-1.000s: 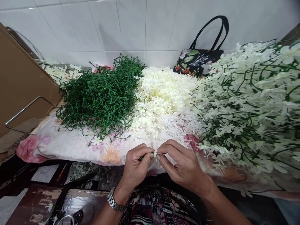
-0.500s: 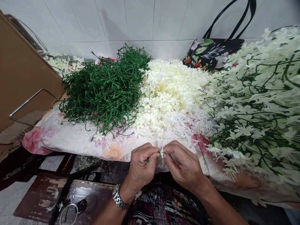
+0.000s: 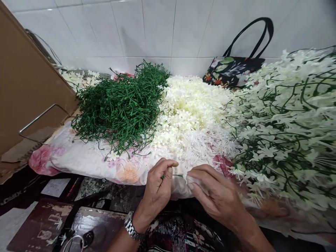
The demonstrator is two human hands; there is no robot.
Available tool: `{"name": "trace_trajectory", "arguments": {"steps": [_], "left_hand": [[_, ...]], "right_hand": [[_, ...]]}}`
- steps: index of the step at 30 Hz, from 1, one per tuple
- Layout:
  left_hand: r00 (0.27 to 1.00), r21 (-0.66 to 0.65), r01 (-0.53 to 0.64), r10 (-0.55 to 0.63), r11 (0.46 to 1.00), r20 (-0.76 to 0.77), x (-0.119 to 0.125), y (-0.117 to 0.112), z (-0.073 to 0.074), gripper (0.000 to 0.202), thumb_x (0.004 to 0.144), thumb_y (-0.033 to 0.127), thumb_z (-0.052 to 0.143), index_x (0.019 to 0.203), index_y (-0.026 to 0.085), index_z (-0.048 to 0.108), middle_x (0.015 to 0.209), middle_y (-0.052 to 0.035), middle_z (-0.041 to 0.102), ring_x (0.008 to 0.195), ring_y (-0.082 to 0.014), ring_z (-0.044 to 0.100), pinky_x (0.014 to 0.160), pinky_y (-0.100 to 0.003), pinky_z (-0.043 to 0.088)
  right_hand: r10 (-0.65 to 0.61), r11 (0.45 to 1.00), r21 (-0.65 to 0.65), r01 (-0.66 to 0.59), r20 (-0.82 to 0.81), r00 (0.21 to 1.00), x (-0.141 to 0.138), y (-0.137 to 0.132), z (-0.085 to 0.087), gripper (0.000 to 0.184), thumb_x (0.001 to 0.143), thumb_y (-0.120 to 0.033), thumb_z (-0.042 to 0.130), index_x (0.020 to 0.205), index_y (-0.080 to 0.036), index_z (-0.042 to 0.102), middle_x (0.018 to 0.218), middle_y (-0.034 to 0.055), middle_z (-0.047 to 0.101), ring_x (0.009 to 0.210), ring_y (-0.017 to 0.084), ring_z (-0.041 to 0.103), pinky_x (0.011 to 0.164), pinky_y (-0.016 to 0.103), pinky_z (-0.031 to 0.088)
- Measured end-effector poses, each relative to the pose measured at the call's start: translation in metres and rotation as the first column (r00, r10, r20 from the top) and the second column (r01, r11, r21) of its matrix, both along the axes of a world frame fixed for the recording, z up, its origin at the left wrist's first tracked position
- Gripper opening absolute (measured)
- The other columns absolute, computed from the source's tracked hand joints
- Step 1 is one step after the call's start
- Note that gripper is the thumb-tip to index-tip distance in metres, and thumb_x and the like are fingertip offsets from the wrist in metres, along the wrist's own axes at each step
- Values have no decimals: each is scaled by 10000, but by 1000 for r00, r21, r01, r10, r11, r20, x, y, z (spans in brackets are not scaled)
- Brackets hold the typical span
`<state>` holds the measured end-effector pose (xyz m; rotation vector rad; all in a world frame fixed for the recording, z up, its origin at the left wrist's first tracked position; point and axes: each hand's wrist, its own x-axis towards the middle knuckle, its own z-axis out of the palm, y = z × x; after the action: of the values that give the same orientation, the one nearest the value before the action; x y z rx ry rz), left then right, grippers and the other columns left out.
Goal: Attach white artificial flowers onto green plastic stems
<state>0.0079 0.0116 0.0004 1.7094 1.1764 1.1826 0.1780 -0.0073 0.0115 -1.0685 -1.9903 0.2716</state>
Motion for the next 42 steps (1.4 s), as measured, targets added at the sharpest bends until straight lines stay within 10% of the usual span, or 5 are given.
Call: {"name": "trace_trajectory", "arguments": {"steps": [4, 11, 25, 34, 42], "left_hand": [[987, -46, 80, -86, 996, -133, 3, 2, 8, 236, 856, 123, 387, 900, 176, 612, 790, -29, 634, 711, -156, 569, 648, -259, 420], [945, -163, 249, -277, 955, -177, 8, -6, 18, 242, 717, 30, 415, 851, 183, 547, 712, 3, 602, 658, -155, 559, 596, -249, 409], [979, 224, -86, 125, 971, -164, 8, 13, 10, 216, 831, 52, 425, 779, 166, 601, 644, 2, 577, 590, -114, 555, 550, -196, 419], [680, 175, -197, 263, 965, -685, 29, 33, 11, 176, 780, 86, 468, 715, 189, 596, 683, -37, 643, 603, -176, 573, 531, -270, 324], [921, 38, -163, 165, 986, -352, 14, 31, 17, 189, 682, 82, 459, 526, 189, 465, 542, 34, 468, 528, -111, 459, 513, -213, 327]], "right_hand": [[-75, 994, 76, 77, -23, 997, 5, -1, 19, 130, 844, -116, 533, 958, -152, 586, 840, 63, 596, 798, 155, 568, 712, 274, 480], [143, 985, 93, -145, 36, 989, -21, 5, 21, 125, 863, -81, 488, 803, -128, 586, 687, 47, 578, 659, 146, 489, 597, 284, 435], [-83, 995, 54, 80, 62, 995, -2, 16, 8, 82, 882, -110, 489, 907, -145, 558, 777, 47, 575, 747, 148, 529, 676, 278, 438], [-255, 967, 103, 234, 289, 923, 3, 33, -10, 186, 904, -107, 415, 857, -151, 589, 766, 63, 562, 771, 188, 515, 730, 331, 413], [-196, 980, 39, 194, 316, 928, 7, 31, -7, 208, 864, -58, 417, 777, -160, 575, 726, 49, 531, 730, 181, 482, 703, 323, 387]]}}
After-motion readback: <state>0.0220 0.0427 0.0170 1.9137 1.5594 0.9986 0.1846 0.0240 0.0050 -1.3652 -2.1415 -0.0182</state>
